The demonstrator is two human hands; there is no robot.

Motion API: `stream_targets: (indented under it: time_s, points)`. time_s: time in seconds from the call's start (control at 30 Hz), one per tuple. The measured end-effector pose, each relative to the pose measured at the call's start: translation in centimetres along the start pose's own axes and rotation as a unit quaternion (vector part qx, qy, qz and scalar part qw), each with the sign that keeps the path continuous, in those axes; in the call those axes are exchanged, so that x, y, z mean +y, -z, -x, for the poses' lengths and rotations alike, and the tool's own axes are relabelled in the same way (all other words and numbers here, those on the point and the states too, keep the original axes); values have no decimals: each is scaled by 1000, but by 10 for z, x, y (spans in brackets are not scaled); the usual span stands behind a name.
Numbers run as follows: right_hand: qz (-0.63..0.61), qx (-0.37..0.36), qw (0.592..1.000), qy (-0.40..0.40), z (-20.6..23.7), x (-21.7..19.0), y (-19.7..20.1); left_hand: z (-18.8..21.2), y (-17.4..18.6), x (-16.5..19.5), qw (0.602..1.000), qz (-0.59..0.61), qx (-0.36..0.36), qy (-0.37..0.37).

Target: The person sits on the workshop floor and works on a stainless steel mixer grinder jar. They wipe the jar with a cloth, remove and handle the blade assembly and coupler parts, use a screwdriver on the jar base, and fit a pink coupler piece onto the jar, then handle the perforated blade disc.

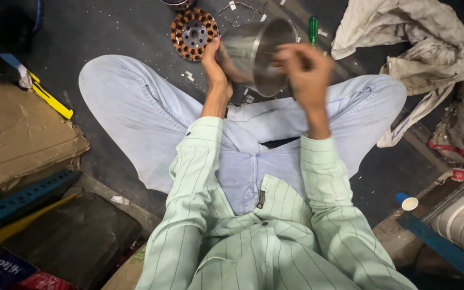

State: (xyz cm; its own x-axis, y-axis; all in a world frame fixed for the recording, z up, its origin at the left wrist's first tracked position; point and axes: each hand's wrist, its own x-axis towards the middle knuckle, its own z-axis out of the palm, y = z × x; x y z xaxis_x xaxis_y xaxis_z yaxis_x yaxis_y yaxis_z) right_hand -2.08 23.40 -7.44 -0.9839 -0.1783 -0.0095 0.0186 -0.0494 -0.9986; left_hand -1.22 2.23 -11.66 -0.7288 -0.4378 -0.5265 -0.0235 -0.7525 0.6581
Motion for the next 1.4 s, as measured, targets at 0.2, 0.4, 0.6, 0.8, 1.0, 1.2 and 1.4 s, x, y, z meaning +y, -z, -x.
stream_targets:
  time_s: [0.2, 0.4, 0.6, 0.8, 1.0, 1.2, 1.4]
  points:
    - [-105, -109, 983, -105, -9, 85, -36, 17, -12, -5, 924, -371, 22, -93]
    - [-182, -126, 959, -177, -12, 78, -35, 22, -19, 0, 904, -418, 10, -87]
    - [-196, -116, 954, -193, -7, 68, -32, 23, -21, -9, 825, -521, 16, -219]
    - [-199, -123, 952, -197, -8, 78, -38, 27, -19, -9, 819, -516, 18, -253]
    - [-197, -122, 951, -207, -5, 73, -39, 28, -19, -8, 800, -527, 8, -285]
    - [-192, -104, 952, -217, 0, 58, -33, 26, -13, -10, 823, -489, -21, -288]
    - [-177, -75, 955, -225, 7, 59, -20, 13, -5, -15, 892, -401, -20, -207]
